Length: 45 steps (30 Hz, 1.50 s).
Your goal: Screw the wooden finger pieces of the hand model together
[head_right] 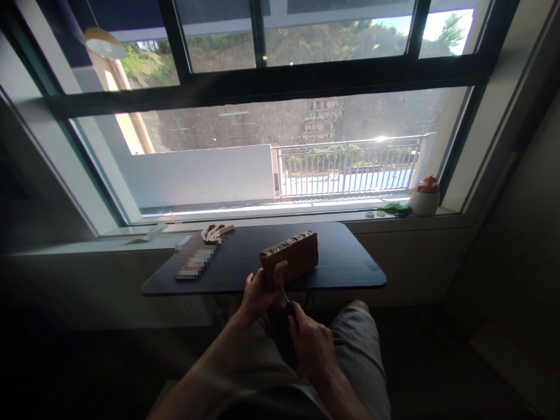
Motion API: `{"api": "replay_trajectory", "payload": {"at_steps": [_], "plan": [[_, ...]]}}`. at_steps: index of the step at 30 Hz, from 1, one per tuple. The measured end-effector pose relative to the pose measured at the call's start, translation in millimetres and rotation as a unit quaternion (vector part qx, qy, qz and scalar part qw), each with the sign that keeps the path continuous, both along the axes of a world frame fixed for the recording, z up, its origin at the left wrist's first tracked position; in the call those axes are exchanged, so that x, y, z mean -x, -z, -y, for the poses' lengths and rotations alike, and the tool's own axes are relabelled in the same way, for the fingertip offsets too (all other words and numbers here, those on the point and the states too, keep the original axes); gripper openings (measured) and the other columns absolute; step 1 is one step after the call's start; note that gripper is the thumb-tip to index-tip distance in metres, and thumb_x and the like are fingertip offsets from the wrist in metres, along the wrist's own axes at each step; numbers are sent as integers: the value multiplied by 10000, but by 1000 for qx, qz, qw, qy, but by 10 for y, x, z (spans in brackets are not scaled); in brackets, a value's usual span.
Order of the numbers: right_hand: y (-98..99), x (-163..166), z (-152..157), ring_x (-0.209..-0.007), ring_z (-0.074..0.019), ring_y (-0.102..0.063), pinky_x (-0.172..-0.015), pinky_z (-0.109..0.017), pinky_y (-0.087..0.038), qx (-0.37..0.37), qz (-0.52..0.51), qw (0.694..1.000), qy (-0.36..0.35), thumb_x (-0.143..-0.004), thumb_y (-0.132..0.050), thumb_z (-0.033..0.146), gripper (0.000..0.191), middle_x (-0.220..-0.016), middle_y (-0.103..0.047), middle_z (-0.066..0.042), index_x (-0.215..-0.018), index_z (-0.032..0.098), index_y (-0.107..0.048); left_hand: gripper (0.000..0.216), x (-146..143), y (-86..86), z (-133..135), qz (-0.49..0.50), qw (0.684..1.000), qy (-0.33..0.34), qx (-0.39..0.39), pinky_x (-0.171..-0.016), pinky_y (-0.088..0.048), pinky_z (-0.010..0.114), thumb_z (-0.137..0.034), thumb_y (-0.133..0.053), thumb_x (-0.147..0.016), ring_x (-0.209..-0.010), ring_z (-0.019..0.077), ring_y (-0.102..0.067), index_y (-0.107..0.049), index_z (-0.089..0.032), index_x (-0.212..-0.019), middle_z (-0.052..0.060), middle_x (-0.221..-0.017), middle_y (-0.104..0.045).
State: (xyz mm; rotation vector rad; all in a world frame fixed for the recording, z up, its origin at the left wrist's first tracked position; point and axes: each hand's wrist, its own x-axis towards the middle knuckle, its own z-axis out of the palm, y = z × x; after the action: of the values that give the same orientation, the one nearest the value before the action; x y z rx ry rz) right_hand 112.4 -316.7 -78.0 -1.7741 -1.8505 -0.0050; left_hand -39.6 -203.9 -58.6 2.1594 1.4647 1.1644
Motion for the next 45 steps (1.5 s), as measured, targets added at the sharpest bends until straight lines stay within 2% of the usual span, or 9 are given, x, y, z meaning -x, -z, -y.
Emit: {"api": "replay_trajectory", "payload": {"at_steps": [5, 8, 14, 20, 23, 31, 37, 42, 45], "plan": [[-1, -43, -67, -967, -220, -642, -807, -309, -499, 34, -211, 975, -59, -925, -327, 415, 459, -1051, -683, -82, -1188, 152, -597, 491, 5, -20, 10, 2, 1000, 6, 11, -1105, -160, 508, -315, -695, -663, -1031, 230, -611, -466, -234, -1090, -1, -1025, -676], [-21, -81, -91, -1033, -233, -612, -870, -338, -477, 54, -264, 960, -72, -902, -355, 450, 483, -1112, -658, -96, -1166, 132, -604, 485, 4, -30, 19, 6, 1000, 7, 12, -1109, -148, 515, -323, -694, -668, -1025, 227, -614, -462, -236, -1085, -9, -1029, -675], [-99, -93, -9, -958, -240, -639, -800, -374, -496, 53, -142, 988, -32, -869, -369, 272, 517, -1133, -643, -75, -1375, 168, -377, 501, 7, -5, 5, -5, 1000, 0, 6, -1108, -158, 518, -325, -709, -655, -1001, 234, -625, -475, -242, -1090, -16, -1006, -681], [-59, -70, 16, -749, -198, -667, -611, -301, -504, -11, 27, 1000, -11, -930, -296, 260, 372, -1053, -659, -73, -1201, 182, -540, 479, 11, 33, -5, 4, 1000, 2, -10, -1101, -178, 508, -335, -709, -653, -992, 224, -624, -477, -234, -1060, -18, -988, -684], [-39, -64, -13, -810, -213, -669, -663, -315, -509, 0, 7, 1000, -16, -934, -307, 277, 367, -1085, -658, -83, -1185, 174, -554, 492, 7, 28, -8, 1, 1000, 0, 4, -1107, -158, 507, -328, -717, -645, -998, 223, -621, -477, -236, -1065, -21, -983, -687], [-43, -108, -80, -998, -234, -621, -859, -353, -473, 81, -198, 976, -42, -912, -333, 420, 455, -1077, -663, -104, -1176, 129, -563, 516, 7, 29, -8, 2, 1000, 2, -1, -1106, -163, 510, -314, -715, -656, -1008, 227, -619, -465, -241, -1102, -10, -1020, -681], [-41, -108, -36, -1038, -204, -603, -853, -326, -485, -5, -136, 989, -52, -876, -359, 258, 481, -1197, -601, -92, -1340, 134, -390, 502, 10, 20, -3, -3, 1000, 1, -10, -1099, -188, 509, -314, -703, -657, -1001, 227, -626, -470, -242, -1095, -11, -1023, -682], [-9, -138, -14, -761, -190, -658, -621, -296, -506, -59, 12, 998, -35, -929, -296, 252, 378, -1024, -652, -74, -1221, 162, -519, 508, 8, 11, 5, 7, 1000, 1, -8, -1101, -182, 506, -313, -711, -640, -988, 228, -630, -470, -243, -1081, -12, -1007, -687], [27, -138, -24, -759, -197, -663, -611, -299, -502, -51, 39, 997, -33, -934, -308, 251, 371, -1020, -664, -76, -1213, 158, -535, 473, 7, 5, 6, 7, 1000, 2, -2, -1104, -169, 506, -319, -705, -645, -969, 221, -633, -481, -239, -1054, -19, -964, -694]]}}
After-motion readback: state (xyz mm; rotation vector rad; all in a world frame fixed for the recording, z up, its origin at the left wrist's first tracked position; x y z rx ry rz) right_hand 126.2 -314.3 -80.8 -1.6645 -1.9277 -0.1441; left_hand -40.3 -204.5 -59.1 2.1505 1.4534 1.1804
